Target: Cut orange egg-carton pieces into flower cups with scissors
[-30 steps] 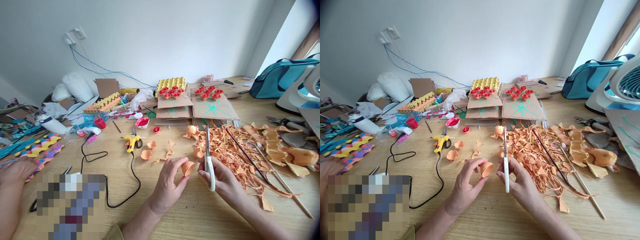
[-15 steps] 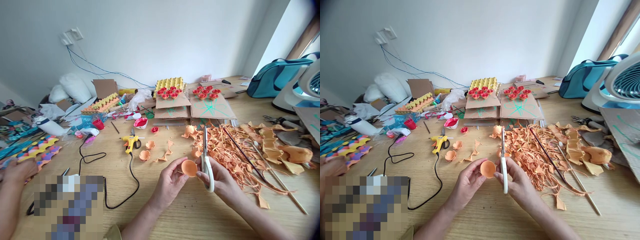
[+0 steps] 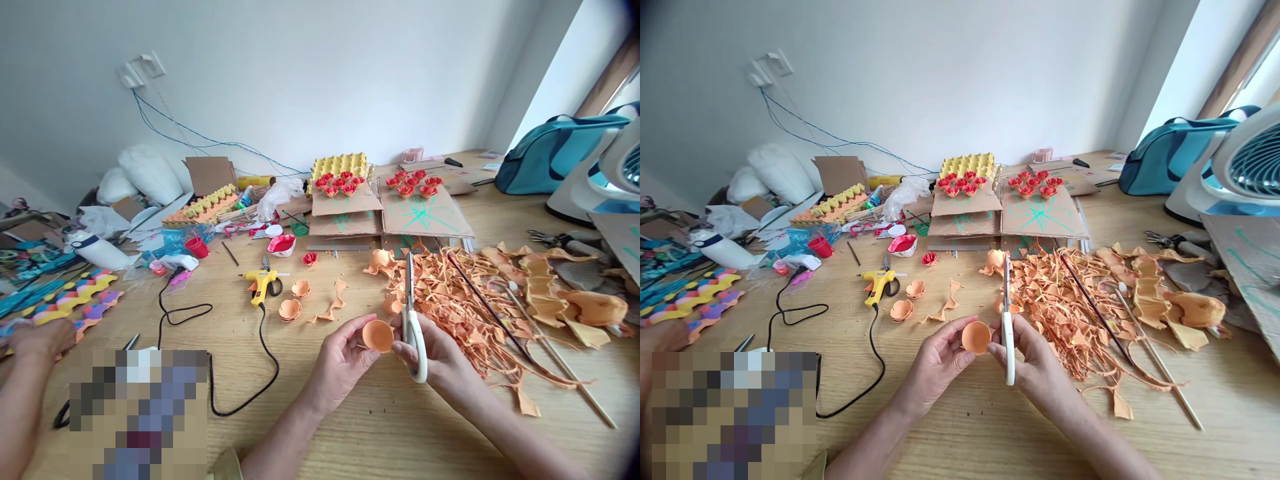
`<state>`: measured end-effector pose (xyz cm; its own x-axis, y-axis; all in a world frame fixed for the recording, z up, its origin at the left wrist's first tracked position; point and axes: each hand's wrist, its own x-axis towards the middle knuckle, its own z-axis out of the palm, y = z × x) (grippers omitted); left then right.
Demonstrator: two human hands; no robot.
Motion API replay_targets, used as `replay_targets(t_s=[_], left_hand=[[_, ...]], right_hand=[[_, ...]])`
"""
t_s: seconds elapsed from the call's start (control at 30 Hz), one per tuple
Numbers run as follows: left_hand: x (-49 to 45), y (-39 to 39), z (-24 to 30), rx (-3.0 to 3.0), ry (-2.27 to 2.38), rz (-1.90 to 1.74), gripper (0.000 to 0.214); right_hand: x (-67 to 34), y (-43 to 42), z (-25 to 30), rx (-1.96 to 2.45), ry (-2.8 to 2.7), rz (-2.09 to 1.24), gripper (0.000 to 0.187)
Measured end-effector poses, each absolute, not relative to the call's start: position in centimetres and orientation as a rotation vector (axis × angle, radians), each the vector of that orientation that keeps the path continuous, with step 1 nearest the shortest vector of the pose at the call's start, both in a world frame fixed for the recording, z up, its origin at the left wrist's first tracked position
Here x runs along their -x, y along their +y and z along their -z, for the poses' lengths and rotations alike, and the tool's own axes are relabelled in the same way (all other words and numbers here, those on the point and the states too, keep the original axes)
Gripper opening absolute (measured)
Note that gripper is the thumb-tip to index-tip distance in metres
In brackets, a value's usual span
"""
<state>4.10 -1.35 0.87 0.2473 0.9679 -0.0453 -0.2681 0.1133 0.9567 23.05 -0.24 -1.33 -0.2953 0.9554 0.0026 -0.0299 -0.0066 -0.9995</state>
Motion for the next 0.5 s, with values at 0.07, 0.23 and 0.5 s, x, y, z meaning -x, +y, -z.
replay_targets(t_s=[0.07,0.23,0.5], left_hand=[[-4.09,-1.43,-1.11,-1.028,0.888,-1.091,0.048],[-3.83,-1.44,-1.14,-0.971,0.901,-1.022,0.053],[-3.72,-1.31,-0.61,-0.828,0.848,-0.979,0.05]], right_hand=[[-23.01,-0.26,1.2,1.042,-1.388,-1.443,0.04],[-22.76,-0.43,1.0,1.039,-1.396,-1.426,0.038],[-22.69,-0.33,1.14,1.035,-1.409,-1.416,0.04]])
